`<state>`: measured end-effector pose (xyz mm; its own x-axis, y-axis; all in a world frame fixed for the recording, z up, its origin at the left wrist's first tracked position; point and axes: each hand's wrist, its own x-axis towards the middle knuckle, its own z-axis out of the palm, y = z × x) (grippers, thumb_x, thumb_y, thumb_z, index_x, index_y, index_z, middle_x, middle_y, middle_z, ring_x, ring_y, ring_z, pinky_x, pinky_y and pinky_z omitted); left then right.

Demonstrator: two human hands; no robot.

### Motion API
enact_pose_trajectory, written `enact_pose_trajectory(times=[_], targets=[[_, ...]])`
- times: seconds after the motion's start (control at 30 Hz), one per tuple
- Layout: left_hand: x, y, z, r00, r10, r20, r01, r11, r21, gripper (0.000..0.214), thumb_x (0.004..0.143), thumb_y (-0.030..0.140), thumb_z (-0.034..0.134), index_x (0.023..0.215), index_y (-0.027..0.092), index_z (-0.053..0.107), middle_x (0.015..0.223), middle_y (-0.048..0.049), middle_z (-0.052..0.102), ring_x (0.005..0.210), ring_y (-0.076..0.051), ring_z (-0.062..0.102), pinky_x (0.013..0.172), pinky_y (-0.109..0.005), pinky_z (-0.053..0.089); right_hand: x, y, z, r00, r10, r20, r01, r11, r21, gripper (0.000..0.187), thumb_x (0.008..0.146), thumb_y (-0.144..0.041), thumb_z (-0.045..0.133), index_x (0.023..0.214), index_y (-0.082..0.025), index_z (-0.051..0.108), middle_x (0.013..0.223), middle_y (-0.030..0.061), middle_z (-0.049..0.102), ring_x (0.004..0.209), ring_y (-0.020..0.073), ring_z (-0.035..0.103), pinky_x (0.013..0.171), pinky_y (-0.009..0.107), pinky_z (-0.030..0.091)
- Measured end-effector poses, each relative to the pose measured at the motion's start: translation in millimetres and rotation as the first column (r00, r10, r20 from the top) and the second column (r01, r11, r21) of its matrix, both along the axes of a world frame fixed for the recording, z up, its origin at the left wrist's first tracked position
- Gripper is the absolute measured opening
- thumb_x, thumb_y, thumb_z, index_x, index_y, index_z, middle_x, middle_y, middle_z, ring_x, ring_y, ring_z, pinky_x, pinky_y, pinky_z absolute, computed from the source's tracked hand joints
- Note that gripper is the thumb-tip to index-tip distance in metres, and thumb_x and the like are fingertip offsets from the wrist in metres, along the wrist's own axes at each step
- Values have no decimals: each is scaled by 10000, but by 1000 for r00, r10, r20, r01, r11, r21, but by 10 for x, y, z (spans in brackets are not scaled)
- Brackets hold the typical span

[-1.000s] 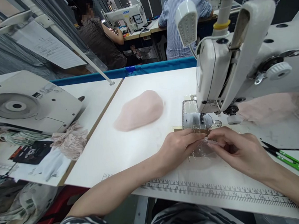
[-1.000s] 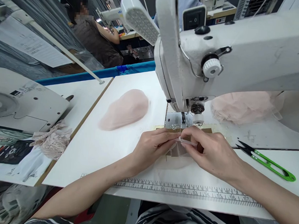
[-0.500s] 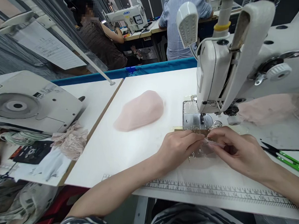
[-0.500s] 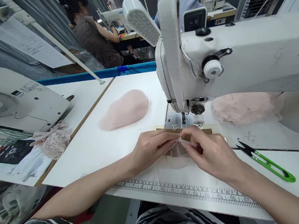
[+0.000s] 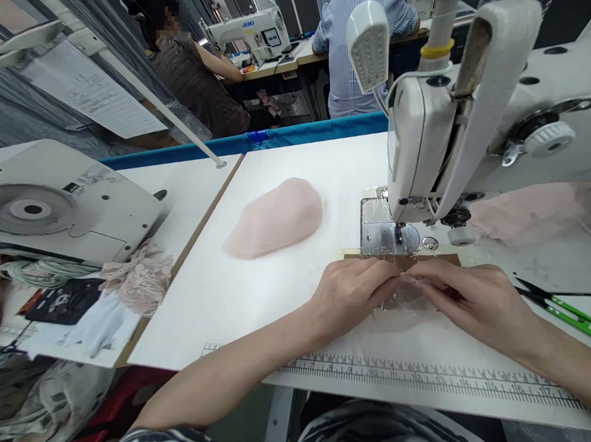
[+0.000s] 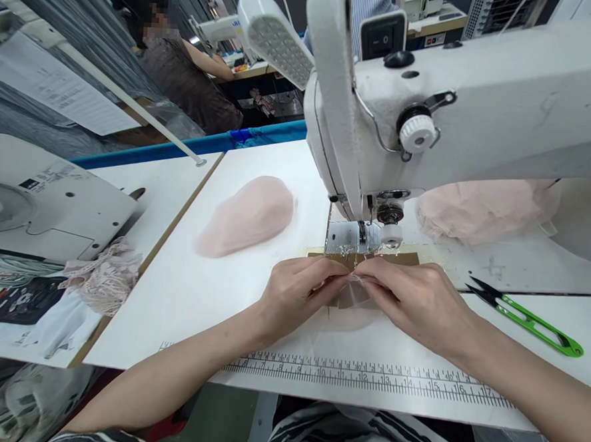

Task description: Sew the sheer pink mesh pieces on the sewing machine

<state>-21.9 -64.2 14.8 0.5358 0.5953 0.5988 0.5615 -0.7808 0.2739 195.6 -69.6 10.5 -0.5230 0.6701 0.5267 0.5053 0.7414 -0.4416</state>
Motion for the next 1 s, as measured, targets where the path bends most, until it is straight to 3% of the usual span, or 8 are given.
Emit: enact_pose_trajectory(times=[0.27,0.47,0.53,0.6,0.7,0.77,0.87,1.0], targets=[[22,-43,6,998,9,64,-2,993,-119,95,988,172,539,1064,157,595,835,1,753,675,-77,697,560,-166,559,106,-38,-12,984,81,156,-150,848,509,386,852,-26,662,1210,-167,625,669,-38,693,589,128,631,519,278,496],[18,-67,38,992,-42,119,68,972,-225,94,964,189,587,925,151,664,826,-18,755,698,-99,697,610,-206,579,127,-72,88,979,112,170,-185,841,509,312,842,-15,656,1107,-178,663,680,-15,700,618,147,642,540,294,512],[11,-81,115,984,-60,167,132,877,-461,87,932,195,638,873,152,686,770,-7,741,634,-87,672,554,-184,550,138,-79,179,983,153,105,-182,912,368,251,876,-62,646,1081,-207,656,641,-41,672,537,117,591,499,273,478],[7,-95,201,969,-123,215,243,644,-725,89,904,222,684,847,156,704,688,14,717,536,-71,626,476,-162,506,154,-85,281,982,191,4,-191,980,55,115,922,-164,632,995,-245,667,587,-58,623,469,100,541,449,249,444],[19,-98,249,954,-183,236,292,400,-869,98,881,262,718,851,170,726,634,26,703,491,-75,603,441,-171,468,163,-69,368,984,169,-49,-173,875,-453,157,955,-332,600,842,-274,692,476,-64,479,385,97,453,351,230,357],[40,-83,194,980,-138,140,194,546,-815,67,859,239,741,815,189,732,647,30,708,536,-89,621,470,-192,454,144,-31,338,992,126,2,-102,812,-575,215,952,-377,593,798,-268,697,456,-62,435,375,98,427,333,228,323],[70,-37,46,1000,-4,-29,-14,807,-591,80,829,175,751,763,208,720,674,44,707,593,-106,620,526,-227,432,79,48,182,995,37,94,13,877,-480,215,948,-363,587,806,-249,702,501,-50,528,410,100,481,373,226,348],[70,39,-83,989,80,-125,-124,910,-396,84,830,203,750,877,198,681,761,37,700,691,-134,626,620,-272,430,0,137,-38,973,-162,166,187,971,-149,197,948,-309,572,886,-232,742,683,4,720,489,136,602,449,260,419]])
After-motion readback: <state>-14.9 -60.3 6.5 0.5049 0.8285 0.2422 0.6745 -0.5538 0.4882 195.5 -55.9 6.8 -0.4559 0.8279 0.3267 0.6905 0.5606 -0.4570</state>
